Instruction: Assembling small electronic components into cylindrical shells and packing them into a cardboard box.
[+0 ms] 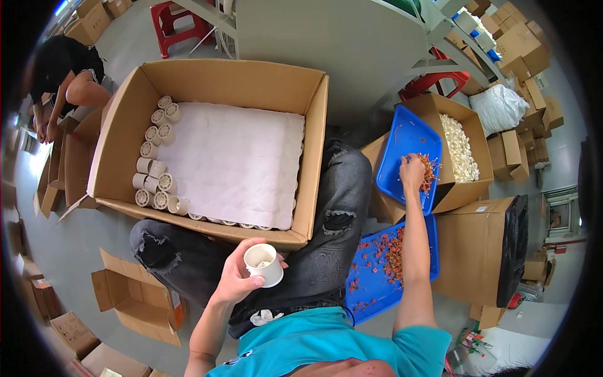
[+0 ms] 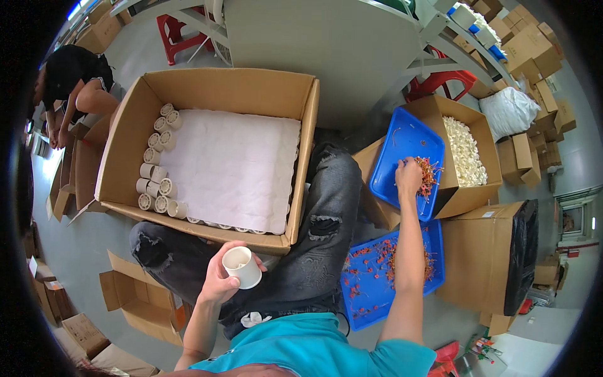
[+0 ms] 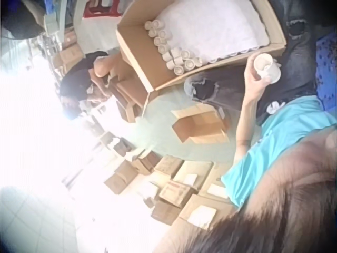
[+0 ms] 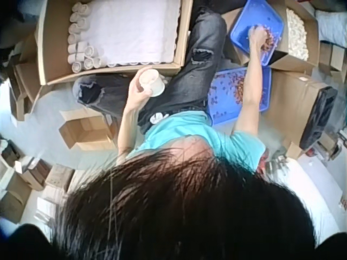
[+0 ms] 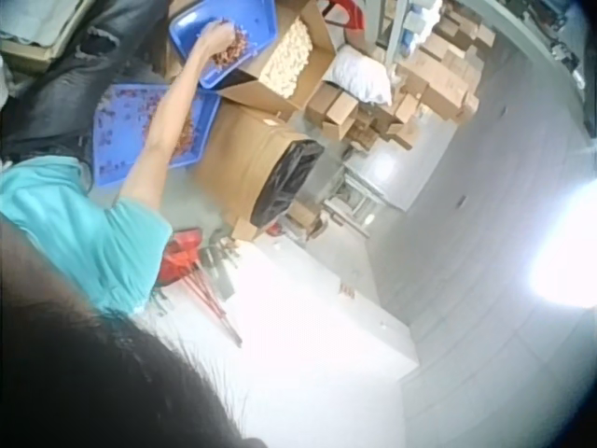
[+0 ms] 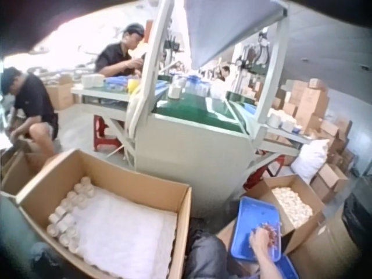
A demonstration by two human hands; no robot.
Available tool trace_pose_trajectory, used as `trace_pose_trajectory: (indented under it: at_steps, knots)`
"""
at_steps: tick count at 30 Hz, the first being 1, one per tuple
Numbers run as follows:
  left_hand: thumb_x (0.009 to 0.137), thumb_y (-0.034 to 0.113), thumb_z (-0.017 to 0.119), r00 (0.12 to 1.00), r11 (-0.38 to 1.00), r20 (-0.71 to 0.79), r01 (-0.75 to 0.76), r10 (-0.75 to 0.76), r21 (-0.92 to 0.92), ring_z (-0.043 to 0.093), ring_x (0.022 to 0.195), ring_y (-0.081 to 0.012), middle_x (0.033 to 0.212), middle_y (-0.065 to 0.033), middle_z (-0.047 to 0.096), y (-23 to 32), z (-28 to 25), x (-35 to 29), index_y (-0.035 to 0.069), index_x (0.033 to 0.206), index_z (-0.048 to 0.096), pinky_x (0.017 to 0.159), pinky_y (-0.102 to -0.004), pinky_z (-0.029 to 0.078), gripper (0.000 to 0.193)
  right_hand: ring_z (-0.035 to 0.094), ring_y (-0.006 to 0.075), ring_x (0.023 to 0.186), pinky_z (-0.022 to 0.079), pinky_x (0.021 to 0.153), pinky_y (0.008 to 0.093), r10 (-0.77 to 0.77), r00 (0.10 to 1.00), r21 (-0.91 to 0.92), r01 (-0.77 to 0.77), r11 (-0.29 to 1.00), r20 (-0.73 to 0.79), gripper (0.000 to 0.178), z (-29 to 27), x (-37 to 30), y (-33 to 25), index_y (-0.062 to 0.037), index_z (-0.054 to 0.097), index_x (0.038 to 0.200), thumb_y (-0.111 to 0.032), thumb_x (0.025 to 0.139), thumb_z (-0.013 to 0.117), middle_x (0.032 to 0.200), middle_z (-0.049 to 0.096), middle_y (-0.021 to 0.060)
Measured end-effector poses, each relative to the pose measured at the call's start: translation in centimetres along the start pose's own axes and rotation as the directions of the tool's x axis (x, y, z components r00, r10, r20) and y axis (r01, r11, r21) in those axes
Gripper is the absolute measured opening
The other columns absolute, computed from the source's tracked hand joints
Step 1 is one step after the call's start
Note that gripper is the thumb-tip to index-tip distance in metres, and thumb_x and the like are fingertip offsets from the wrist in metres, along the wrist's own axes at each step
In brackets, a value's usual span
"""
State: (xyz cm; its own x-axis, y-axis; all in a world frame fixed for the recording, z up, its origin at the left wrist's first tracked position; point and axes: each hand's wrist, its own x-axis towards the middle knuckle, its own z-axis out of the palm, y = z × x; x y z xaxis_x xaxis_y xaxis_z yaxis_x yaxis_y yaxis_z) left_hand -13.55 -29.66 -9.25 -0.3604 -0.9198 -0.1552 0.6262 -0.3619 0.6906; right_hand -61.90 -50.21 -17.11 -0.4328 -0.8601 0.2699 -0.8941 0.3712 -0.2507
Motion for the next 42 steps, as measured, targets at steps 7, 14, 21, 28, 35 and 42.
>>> trace_pose_trajectory:
  at_steps: [7,14,21,28,35,42]
  knots:
    - [0.082,0.028,0.08,0.995,0.997,0.057,0.081,-0.081,0.012,0.066,0.107,-0.026,0.114,-0.0157,0.066,-0.6,0.1,-0.8,0.001,0.136,0.05,0.095,-0.0391,0.053,0.067,0.072,0.0376,0.083,0.057,0.076,0.0443,0.032,0.997,-0.036,-0.035,0.999,-0.068,0.026,-1.0,0.3,0.5,0.0,0.075,0.102,-0.022,0.09,0.069,0.088,0.073,0.0245]
    - [0.079,0.024,0.082,0.999,0.998,0.007,0.034,-0.034,-0.052,0.065,0.099,-0.022,0.106,-0.0138,0.066,-2.5,0.1,-0.7,0.004,0.127,0.053,0.087,-0.0359,0.053,0.059,0.062,0.0109,0.069,0.052,0.062,0.0243,0.253,0.967,0.622,-0.206,0.756,0.013,0.022,-7.5,-2.9,1.6,0.0038,0.071,0.112,-0.006,0.094,0.067,0.082,0.07,0.0076]
    - [0.072,0.016,0.087,0.992,0.987,0.127,-0.017,-0.003,0.158,0.066,0.092,-0.0195,0.097,-0.0103,0.068,-1.6,0.4,0.6,0.003,0.117,0.057,0.082,-0.0332,0.053,0.055,0.063,0.0146,0.082,0.053,0.072,0.0247,0.346,0.866,0.933,-0.341,-0.116,0.36,0.033,-10.7,-4.4,3.7,0.0034,0.057,0.129,-0.011,0.1,0.06,0.096,0.067,0.01]
    - [0.068,0.015,0.088,0.964,0.838,0.231,-0.235,0.134,0.493,0.057,0.12,-0.0261,0.131,-0.0199,0.057,-0.5,1.4,0.4,0.003,0.107,0.064,0.101,-0.0385,0.043,0.048,0.065,0.016,0.074,0.054,0.063,0.0249,-0.154,0.857,0.788,-0.514,-0.339,0.492,0.02,-12.2,-11.8,-5.9,-0.0038,0.062,0.117,-0.013,0.099,0.061,0.098,0.069,0.0157]
    - [0.064,0.016,0.089,0.905,0.498,0.376,-0.423,0.197,0.757,0.039,0.138,-0.0407,0.151,-0.0232,0.039,2.0,3.3,2.2,0.006,0.107,0.064,0.109,-0.0488,0.037,0.051,0.066,0.0239,0.073,0.055,0.057,0.0327,-0.727,0.486,0.387,-0.865,-0.32,0.485,0.023,-12.3,-21.3,-16.2,0.0015,0.059,0.118,-0.013,0.101,0.058,0.1,0.067,0.0241]
    - [0.065,0.01,0.088,0.941,0.56,0.276,-0.337,0.193,0.757,0.066,0.094,-0.0292,0.103,-0.0113,0.067,2.8,0.6,0.2,0.003,0.107,0.063,0.082,-0.0368,0.054,0.049,0.065,0.0194,0.072,0.052,0.056,0.0289,-0.749,0.402,0.367,-0.902,-0.227,0.526,0.022,-11.8,-22.7,-18.6,0.0021,0.059,0.114,-0.009,0.097,0.064,0.096,0.067,0.0215]
